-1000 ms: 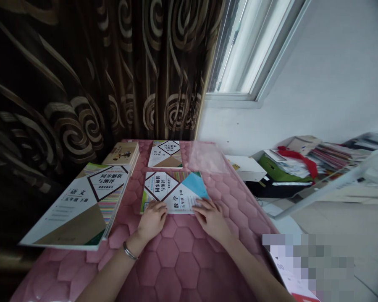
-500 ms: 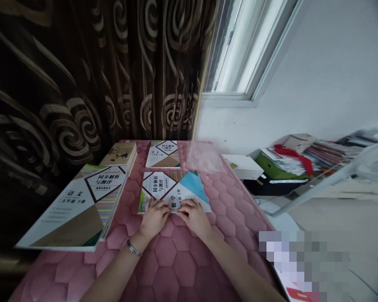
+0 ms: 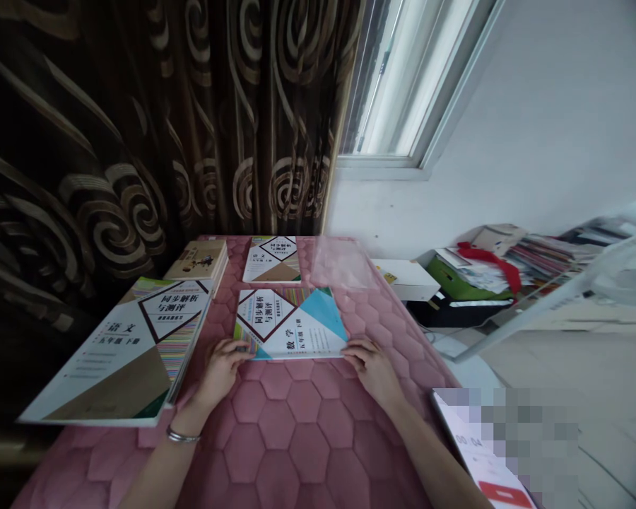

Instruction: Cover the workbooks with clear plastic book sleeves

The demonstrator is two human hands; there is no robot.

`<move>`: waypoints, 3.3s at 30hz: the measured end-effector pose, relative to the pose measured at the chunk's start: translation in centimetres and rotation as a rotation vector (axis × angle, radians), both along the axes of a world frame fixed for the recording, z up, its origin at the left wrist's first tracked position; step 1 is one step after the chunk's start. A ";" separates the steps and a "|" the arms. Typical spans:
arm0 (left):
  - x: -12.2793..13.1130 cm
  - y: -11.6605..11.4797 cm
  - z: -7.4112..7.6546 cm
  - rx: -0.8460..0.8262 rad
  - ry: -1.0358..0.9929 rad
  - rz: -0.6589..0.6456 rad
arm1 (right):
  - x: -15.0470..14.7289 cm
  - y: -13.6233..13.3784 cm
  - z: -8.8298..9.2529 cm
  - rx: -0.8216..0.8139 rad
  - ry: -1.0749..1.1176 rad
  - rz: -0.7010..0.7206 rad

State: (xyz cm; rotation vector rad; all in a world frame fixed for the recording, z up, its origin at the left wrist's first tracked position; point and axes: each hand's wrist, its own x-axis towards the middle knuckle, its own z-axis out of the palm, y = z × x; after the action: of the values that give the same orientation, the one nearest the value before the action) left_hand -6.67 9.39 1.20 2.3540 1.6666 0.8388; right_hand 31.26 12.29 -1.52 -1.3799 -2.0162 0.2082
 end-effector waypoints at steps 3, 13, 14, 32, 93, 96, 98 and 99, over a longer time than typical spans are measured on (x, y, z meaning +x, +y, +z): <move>-0.3 0.1 -0.1 -0.021 -0.010 -0.017 | -0.1 -0.1 0.1 -0.024 0.007 0.008; -0.9 0.0 0.2 -0.067 0.016 -0.050 | 0.9 0.1 0.2 -0.088 0.066 0.109; -0.6 -0.2 0.4 -0.059 0.032 -0.035 | 0.8 -0.1 0.3 -0.078 0.046 0.105; 9.6 0.4 1.0 0.001 0.123 -0.022 | -11.2 -0.4 2.8 -0.041 -0.180 0.090; 3.0 -5.5 1.4 0.009 0.219 -0.087 | -11.4 6.0 7.2 -0.449 -0.390 -0.102; 0.1 -4.6 0.8 -0.002 0.115 0.170 | -11.5 4.2 6.4 -0.533 -0.331 -0.139; -0.8 -3.4 0.4 -0.029 0.008 0.303 | -11.4 3.2 6.0 -0.577 -0.278 -0.149; -0.9 -2.6 0.3 -0.060 -0.043 0.345 | -11.3 2.8 5.9 -0.592 -0.249 -0.152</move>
State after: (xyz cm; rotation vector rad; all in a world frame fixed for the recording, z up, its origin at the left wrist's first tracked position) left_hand -7.55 6.76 1.55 2.0243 2.0820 0.8688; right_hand 19.98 15.06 4.35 -1.9980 -2.1293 0.6300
